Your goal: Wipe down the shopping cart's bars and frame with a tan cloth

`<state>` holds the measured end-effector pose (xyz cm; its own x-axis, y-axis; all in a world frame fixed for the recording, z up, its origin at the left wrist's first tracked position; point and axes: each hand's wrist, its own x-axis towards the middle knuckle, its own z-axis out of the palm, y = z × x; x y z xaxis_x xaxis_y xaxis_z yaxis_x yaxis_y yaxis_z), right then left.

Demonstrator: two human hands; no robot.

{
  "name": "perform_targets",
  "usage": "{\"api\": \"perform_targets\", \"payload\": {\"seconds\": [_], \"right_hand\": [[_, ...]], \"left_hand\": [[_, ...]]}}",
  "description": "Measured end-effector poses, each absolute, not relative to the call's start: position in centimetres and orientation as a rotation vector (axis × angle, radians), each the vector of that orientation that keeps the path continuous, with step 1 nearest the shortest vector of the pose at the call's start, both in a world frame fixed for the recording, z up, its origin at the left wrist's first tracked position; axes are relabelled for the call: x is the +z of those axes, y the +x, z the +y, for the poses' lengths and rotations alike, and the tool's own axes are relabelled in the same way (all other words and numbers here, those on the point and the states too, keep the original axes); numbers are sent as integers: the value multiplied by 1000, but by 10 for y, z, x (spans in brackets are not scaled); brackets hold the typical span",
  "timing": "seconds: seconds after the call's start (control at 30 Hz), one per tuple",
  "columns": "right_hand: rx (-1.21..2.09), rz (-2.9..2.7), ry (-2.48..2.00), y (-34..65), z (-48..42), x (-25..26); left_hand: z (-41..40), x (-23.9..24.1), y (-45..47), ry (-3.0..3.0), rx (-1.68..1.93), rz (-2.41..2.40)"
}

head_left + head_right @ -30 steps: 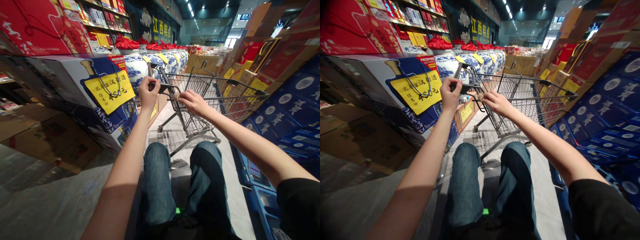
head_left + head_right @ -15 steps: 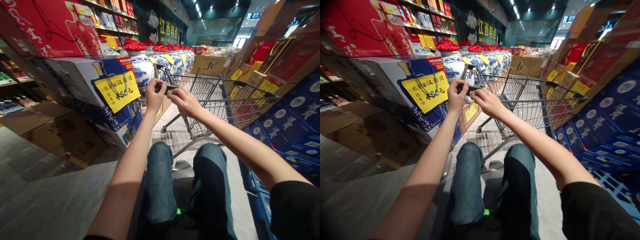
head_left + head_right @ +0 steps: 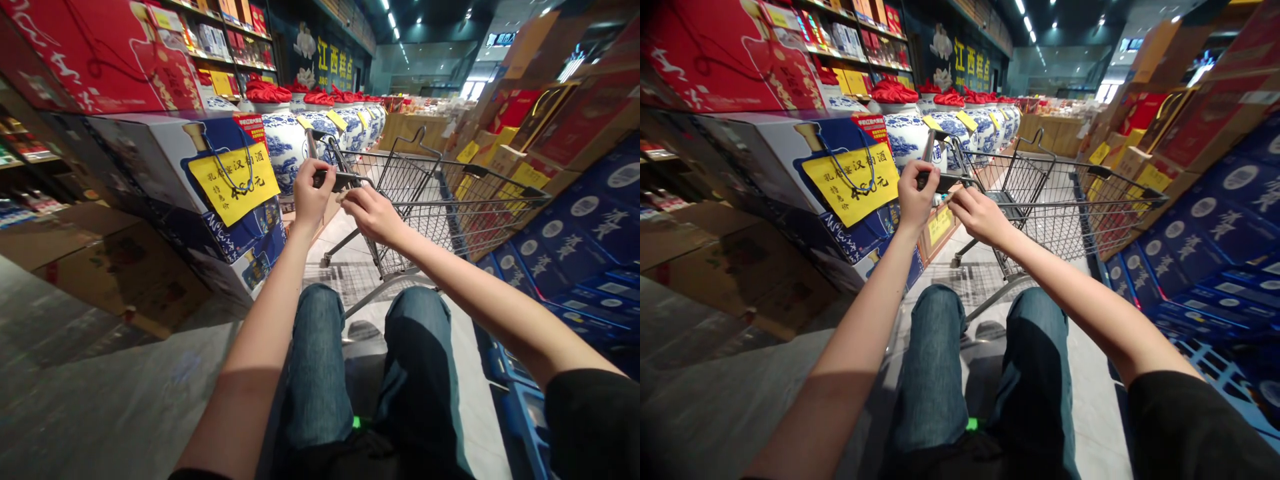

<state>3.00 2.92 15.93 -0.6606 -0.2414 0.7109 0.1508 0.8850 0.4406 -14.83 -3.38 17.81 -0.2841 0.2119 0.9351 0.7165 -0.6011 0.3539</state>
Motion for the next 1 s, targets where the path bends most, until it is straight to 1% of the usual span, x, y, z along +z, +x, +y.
{"api": "perform_targets", "payload": {"seconds": [0.17, 0.23, 0.33, 0.47, 0.53, 0.6, 0.7, 0.77, 0.93, 1.0], "right_hand": [[-674, -2263, 73, 52, 36, 123], [-682, -2291, 61, 63, 36, 117], [-701, -2215, 73, 63, 33, 132], [-633, -2124, 16, 52, 35, 155], [-630, -2170, 53, 52, 41, 146], [-641, -2247, 99, 60, 48, 126], [-621, -2347, 61, 72, 53, 105], [-609, -2353, 43, 72, 52, 109], [-537, -2186, -11, 45, 47, 154], [-542, -2150, -22, 38, 48, 155]], "left_hand": [[-35, 178, -147, -1657, -1953, -1144], [-34, 179, -147, -1654, -1950, -1144], [-34, 178, -146, -1628, -1958, -1118], [-35, 177, -143, -1627, -1964, -1091], [-35, 177, -143, -1616, -1961, -1110], [-33, 177, -144, -1610, -1961, -1114], [-29, 178, -150, -1632, -1958, -1114], [-26, 178, -154, -1636, -1958, -1129], [-22, 178, -161, -1596, -1978, -1145], [-21, 177, -162, -1604, -1971, -1131]]}}
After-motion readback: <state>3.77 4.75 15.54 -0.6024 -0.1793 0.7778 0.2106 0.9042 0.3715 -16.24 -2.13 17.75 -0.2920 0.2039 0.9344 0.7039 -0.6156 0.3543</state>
